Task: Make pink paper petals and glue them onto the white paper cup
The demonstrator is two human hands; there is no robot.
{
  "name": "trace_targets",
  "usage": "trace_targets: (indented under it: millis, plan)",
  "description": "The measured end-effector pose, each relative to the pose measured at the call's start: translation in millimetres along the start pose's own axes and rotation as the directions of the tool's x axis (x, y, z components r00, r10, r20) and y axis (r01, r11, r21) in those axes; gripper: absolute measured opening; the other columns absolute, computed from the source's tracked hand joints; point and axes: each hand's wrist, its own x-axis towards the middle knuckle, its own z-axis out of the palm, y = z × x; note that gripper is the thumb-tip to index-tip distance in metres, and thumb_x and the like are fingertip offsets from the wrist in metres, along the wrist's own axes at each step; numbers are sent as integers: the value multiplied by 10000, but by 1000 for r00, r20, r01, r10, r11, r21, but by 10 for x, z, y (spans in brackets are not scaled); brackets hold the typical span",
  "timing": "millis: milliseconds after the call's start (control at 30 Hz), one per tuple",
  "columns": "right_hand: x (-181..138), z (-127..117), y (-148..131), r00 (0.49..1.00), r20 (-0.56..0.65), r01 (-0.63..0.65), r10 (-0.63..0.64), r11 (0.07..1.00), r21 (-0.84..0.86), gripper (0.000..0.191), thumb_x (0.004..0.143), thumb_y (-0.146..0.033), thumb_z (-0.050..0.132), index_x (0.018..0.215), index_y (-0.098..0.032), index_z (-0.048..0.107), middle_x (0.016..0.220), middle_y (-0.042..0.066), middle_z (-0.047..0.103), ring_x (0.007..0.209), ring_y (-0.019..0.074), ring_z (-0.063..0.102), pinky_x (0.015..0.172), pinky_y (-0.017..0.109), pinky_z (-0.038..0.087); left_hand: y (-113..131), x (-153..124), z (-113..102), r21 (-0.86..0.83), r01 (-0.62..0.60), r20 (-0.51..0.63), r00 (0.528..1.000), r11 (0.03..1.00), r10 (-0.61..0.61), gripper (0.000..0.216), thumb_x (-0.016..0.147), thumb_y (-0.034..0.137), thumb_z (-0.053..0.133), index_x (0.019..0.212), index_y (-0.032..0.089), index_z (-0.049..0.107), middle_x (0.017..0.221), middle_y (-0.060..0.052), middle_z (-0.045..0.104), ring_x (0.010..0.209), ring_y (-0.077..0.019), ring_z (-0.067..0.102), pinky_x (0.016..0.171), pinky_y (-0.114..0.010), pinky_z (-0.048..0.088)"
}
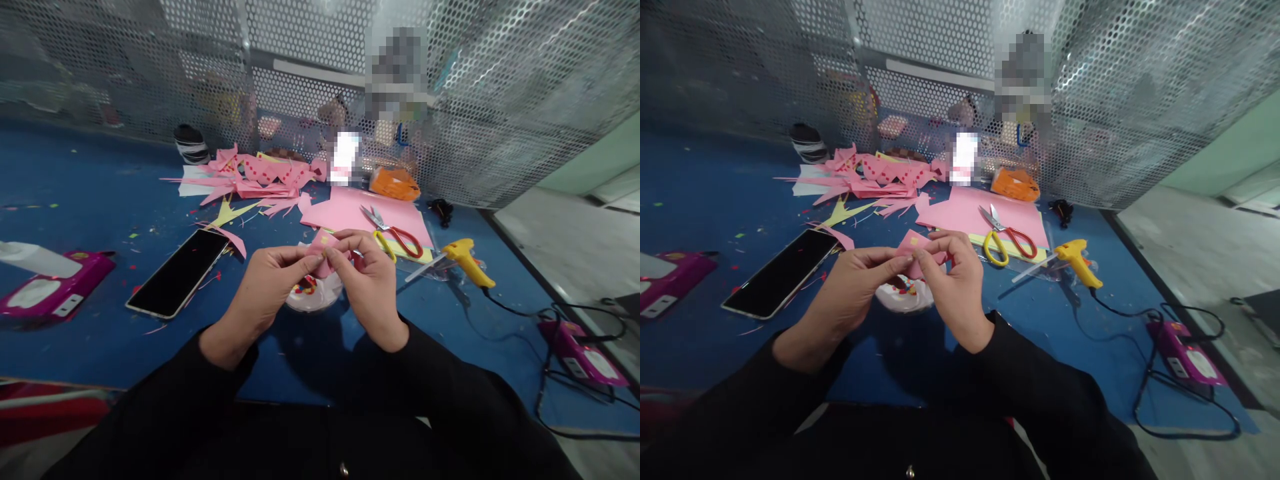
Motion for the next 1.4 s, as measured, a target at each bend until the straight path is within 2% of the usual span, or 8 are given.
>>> trace_targets:
  millis: [267, 400, 533, 700, 867, 1033, 1200, 1400]
  plan:
    - [-29, 16, -16, 1000, 13, -10, 11, 1000, -15, 98, 824, -233, 706, 754, -228, 637, 1003, 44, 683, 993, 205, 638, 907, 397, 499, 14, -11, 11, 45, -6, -46, 999, 999, 8, 229, 709, 383, 802, 618, 183, 740, 604, 0, 669, 557, -117, 560, 567, -235, 442]
    - [6, -27, -55, 1000, 5, -11, 11, 1000, 5, 52, 848, -240, 681, 822, -231, 637, 929, 21, 698, 932, 183, 642, 892, 370, 500, 38, -20, 29, 12, 20, -89, 996, 1000, -19, 225, 686, 362, 809, 588, 184, 713, 571, 16, 643, 528, -104, 537, 542, -223, 422]
    - [77, -111, -85, 996, 71, -57, 53, 997, 55, 85, 874, -277, 654, 927, -215, 631, 870, 7, 676, 831, 156, 631, 786, 325, 506, 56, -20, 40, -14, 42, -107, 993, 999, -44, 222, 655, 353, 826, 576, 183, 707, 550, 25, 621, 514, -102, 523, 520, -219, 415]
    - [114, -177, -86, 971, 188, -152, 148, 988, 7, 187, 848, -318, 677, 987, -209, 615, 741, -24, 628, 709, 148, 606, 606, 286, 470, 46, -15, 27, -33, 45, -93, 995, 998, -47, 216, 659, 347, 839, 589, 182, 718, 552, 26, 621, 514, -96, 522, 512, -209, 413]
    - [110, -189, -101, 971, 200, -133, 134, 991, -19, 153, 854, -304, 671, 965, -216, 615, 683, -44, 595, 658, 136, 579, 606, 284, 460, 38, -10, 24, -42, 58, -66, 996, 997, -61, 186, 663, 346, 844, 648, 183, 754, 616, 4, 682, 550, -111, 571, 532, -214, 451]
    - [113, -190, -108, 971, 182, -156, 155, 988, -14, 149, 847, -299, 681, 959, -218, 625, 672, -46, 593, 642, 135, 566, 602, 284, 457, 44, -9, 29, -127, 119, -15, 992, 985, -122, 219, 687, 394, 816, 753, 189, 776, 712, -23, 725, 605, -149, 643, 552, -243, 495]
    - [97, -169, -84, 977, 177, -123, 122, 992, -3, 149, 830, -296, 679, 939, -209, 627, 674, -50, 590, 619, 115, 539, 595, 270, 443, 29, -5, 30, -15, 32, -81, 996, 999, -33, 230, 673, 382, 837, 690, 176, 737, 638, 1, 670, 553, -109, 562, 525, -217, 439]
    - [83, -164, -91, 965, 209, -163, 156, 987, 15, 161, 823, -292, 680, 949, -210, 625, 654, -61, 540, 593, 111, 505, 560, 269, 419, 31, -10, 52, -25, 54, -134, 989, 998, -57, 244, 656, 344, 840, 609, 168, 678, 558, 36, 600, 500, -80, 507, 494, -194, 407]
